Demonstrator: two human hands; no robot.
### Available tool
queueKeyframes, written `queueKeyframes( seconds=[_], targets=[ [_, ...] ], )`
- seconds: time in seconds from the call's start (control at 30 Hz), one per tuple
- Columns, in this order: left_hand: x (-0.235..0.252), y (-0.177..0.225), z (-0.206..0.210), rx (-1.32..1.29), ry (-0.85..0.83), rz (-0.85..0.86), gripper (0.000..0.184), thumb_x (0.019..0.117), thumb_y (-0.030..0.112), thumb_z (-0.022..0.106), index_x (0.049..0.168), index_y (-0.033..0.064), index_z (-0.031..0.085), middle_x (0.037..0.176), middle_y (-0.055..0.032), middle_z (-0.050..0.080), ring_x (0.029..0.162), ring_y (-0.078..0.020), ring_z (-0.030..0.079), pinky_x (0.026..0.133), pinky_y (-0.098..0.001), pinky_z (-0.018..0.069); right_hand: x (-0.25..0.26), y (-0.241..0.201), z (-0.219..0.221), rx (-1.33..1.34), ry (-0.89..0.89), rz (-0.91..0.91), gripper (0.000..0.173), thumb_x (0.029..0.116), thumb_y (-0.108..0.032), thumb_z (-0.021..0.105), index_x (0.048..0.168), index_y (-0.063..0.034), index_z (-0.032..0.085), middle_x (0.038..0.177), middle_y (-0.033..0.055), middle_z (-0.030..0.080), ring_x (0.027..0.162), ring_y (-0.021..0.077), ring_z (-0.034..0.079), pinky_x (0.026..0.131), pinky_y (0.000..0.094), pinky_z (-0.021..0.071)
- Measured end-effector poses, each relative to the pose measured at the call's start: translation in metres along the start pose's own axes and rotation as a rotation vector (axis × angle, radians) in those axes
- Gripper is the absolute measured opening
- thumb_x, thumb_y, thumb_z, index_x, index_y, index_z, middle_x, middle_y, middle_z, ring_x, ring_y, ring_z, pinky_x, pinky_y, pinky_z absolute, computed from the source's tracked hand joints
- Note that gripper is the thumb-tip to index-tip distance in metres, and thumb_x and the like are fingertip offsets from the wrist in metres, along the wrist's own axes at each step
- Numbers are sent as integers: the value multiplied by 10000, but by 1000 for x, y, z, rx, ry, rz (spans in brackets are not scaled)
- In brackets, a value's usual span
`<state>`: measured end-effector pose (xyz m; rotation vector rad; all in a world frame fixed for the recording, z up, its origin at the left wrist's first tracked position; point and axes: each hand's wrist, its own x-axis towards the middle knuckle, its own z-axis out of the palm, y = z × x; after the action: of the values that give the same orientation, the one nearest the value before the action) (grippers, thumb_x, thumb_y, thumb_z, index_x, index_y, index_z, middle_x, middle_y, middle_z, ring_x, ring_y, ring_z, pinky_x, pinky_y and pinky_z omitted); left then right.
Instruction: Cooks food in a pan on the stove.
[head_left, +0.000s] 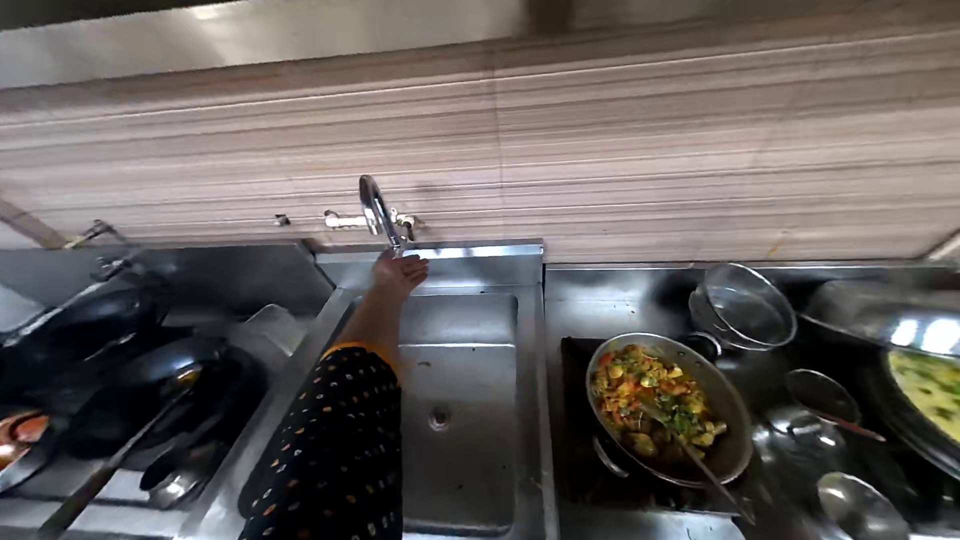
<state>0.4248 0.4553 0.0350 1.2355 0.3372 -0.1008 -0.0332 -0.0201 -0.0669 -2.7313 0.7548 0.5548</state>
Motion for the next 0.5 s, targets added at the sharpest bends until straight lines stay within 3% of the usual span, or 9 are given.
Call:
queueKeyframes(
  seconds=[0.03,0.1,0.2,0.27,0.3,0.4,0.5],
  targets=[
    [6,2,-3,-17,-71,-42,764,1085,535,76,1394,-18,504,1304,-218,636,1155,-296,658,967,-419,537,14,9,16,-4,69,-20,465,1057,-297,519,1400,17,534,1183,328,666,1065,525,670,880,700,527],
    [5,1,2,-3,-267,-115,832,1069,549,14,1368,-32,529,1282,-210,661,1183,-296,659,992,-421,539,27,11,23,-10,41,-8,416,1083,-289,455,1394,-25,539,1204,292,674,1107,499,667,907,688,520],
    [-18,-12,33,104,-508,-126,744,1085,407,14,1375,-28,543,1323,-194,652,1239,-299,633,1033,-440,516,8,0,7,51,231,-92,352,1075,-164,464,1357,-8,605,1192,292,684,1112,493,669,939,655,521],
    [-32,-29,54,163,-653,-94,557,1081,210,124,1399,-30,513,1375,-190,625,1276,-300,613,1074,-446,496,-10,1,-10,80,270,-117,345,1076,-148,490,1377,-44,622,1212,278,686,1124,477,668,965,637,515],
    [-39,-39,67,206,-716,-81,489,1062,120,187,1417,-25,491,1385,-185,619,1277,-289,613,1080,-437,495,-14,11,-11,62,294,-108,318,1068,-193,510,1338,-96,647,1128,237,715,1038,441,702,898,630,551],
    [-78,-72,115,371,-836,-38,516,957,-49,340,1453,9,473,1392,-151,615,1251,-240,621,1054,-398,505,-32,23,-23,21,355,-8,249,1052,-237,551,1246,-157,685,904,177,731,836,394,729,739,599,584],
    [-115,-106,156,535,-945,73,577,958,-115,425,1510,53,440,1439,-128,587,1289,-215,592,1067,-393,492,-22,28,-37,-63,362,39,235,1068,-203,500,1182,-124,689,896,182,721,838,405,724,727,599,582]
  ],
)
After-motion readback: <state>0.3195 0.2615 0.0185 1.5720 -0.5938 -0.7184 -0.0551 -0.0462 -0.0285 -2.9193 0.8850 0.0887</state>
